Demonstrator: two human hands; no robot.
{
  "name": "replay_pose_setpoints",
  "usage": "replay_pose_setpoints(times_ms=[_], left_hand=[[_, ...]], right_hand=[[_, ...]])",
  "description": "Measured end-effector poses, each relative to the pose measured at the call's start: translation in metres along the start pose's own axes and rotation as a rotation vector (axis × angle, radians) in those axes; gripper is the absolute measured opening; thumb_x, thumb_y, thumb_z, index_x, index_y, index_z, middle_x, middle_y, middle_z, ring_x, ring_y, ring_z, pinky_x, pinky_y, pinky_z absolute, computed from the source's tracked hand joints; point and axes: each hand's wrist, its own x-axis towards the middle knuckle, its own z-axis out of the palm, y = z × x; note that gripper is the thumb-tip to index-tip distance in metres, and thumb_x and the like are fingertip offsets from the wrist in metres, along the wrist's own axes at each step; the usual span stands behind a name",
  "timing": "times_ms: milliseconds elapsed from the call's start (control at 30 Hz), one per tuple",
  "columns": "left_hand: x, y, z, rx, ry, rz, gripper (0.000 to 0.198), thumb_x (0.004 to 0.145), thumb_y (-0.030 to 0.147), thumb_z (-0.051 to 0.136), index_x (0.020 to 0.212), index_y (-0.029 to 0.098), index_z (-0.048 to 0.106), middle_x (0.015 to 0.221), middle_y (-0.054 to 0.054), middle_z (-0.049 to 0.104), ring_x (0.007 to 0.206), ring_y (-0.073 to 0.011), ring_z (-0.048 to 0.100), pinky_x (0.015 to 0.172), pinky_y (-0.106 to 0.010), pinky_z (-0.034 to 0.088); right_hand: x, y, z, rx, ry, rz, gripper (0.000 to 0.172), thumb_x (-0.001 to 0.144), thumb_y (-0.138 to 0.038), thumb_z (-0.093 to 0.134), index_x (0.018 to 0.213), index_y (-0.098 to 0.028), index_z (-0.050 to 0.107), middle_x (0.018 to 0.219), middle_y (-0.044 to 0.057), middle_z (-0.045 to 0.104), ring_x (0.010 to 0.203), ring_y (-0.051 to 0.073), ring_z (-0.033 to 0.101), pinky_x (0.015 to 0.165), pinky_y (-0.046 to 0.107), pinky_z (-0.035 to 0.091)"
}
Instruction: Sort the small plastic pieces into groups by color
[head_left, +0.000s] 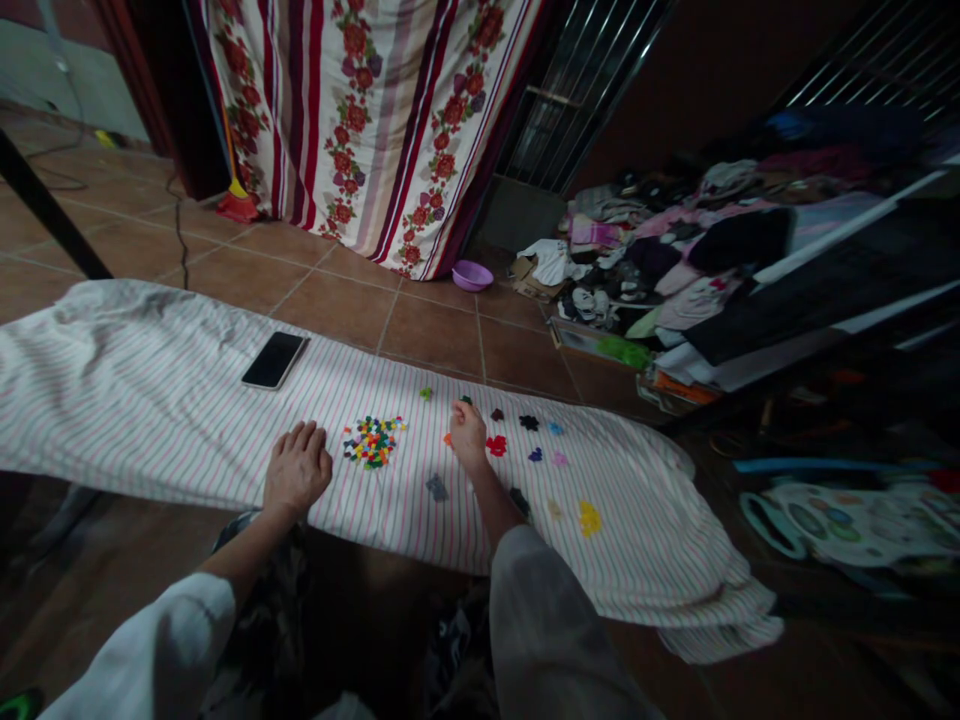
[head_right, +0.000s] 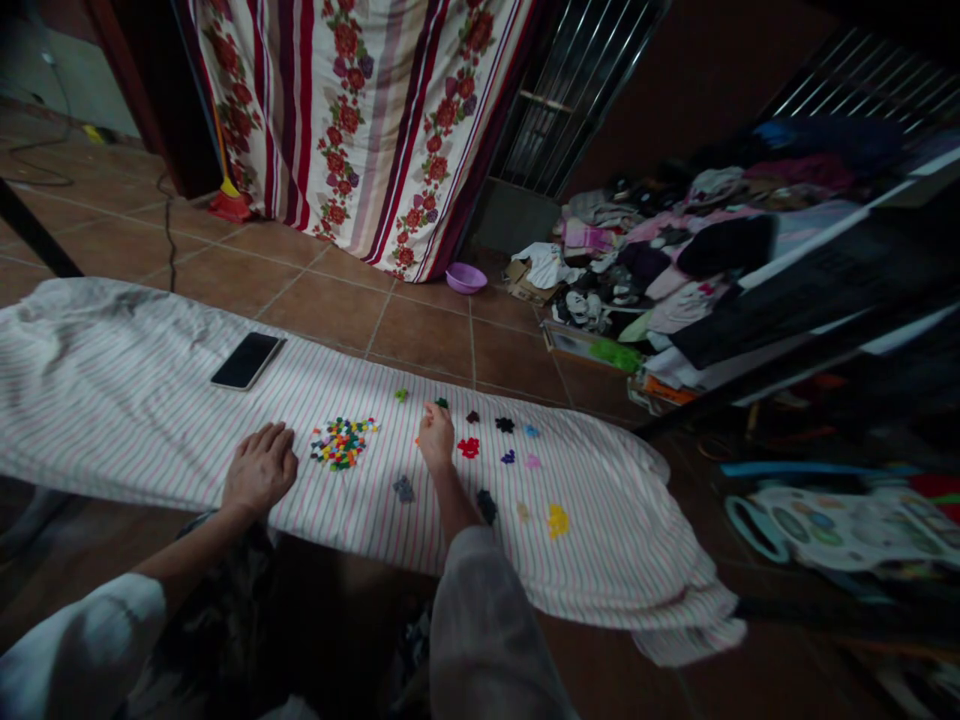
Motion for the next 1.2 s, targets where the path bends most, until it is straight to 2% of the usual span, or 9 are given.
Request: replay_pose_setpoints(times_ms=[167, 300, 600, 867, 1200], left_hand=[[0.000, 0.001, -0.001, 0.023, 0.001, 0.005, 0.037, 0.089, 0.023, 0.044, 0.118, 0.015, 0.065, 0.130, -0.017, 0.066, 0.128, -0.0321, 0.055, 0.107, -0.047, 0.039], [0.001, 0.001, -0.001, 0.024, 0.001, -0.006, 0.037, 0.090, 0.024, 0.044, 0.117, 0.013, 0.065, 0.130, -0.018, 0.066, 0.128, -0.0329, 0.055, 0.107, -0.048, 0.039], [0.001, 0.002, -0.003, -0.044, -0.022, -0.038, 0.037, 0.088, 0.024, 0.045, 0.118, 0.014, 0.065, 0.132, -0.018, 0.065, 0.130, -0.0331, 0.054, 0.109, -0.050, 0.037], [0.000, 0.002, -0.002, -0.041, -0.009, -0.027, 0.037, 0.088, 0.024, 0.044, 0.117, 0.015, 0.065, 0.131, -0.018, 0.065, 0.129, -0.0333, 0.054, 0.108, -0.050, 0.037], [-0.001, 0.001, -0.001, -0.038, 0.004, -0.009, 0.037, 0.087, 0.023, 0.046, 0.119, 0.016, 0.064, 0.131, -0.017, 0.065, 0.129, -0.0331, 0.054, 0.108, -0.051, 0.038]], right_hand=[[-0.020, -0.019, 0.022, 0.064, -0.111, -0.097, 0.036, 0.079, -0.008, 0.047, 0.099, -0.023, 0.073, 0.098, 0.004, 0.070, 0.093, 0.017, 0.066, 0.089, 0.030, 0.054], [-0.036, -0.029, 0.035, 0.023, -0.214, -0.152, 0.031, 0.081, -0.007, 0.051, 0.097, -0.023, 0.073, 0.095, 0.003, 0.070, 0.088, 0.016, 0.065, 0.085, 0.028, 0.053], [-0.053, -0.036, 0.049, -0.093, -0.414, -0.285, 0.032, 0.089, -0.008, 0.054, 0.104, -0.025, 0.076, 0.100, 0.004, 0.070, 0.096, 0.019, 0.065, 0.088, 0.029, 0.051], [-0.054, -0.038, 0.051, -0.183, -0.457, -0.349, 0.036, 0.087, -0.006, 0.056, 0.110, -0.026, 0.076, 0.099, 0.005, 0.068, 0.096, 0.019, 0.064, 0.090, 0.030, 0.051], [-0.060, -0.034, 0.057, -0.160, -0.390, -0.344, 0.025, 0.090, -0.009, 0.058, 0.101, -0.024, 0.075, 0.099, 0.005, 0.067, 0.098, 0.019, 0.063, 0.093, 0.031, 0.050]])
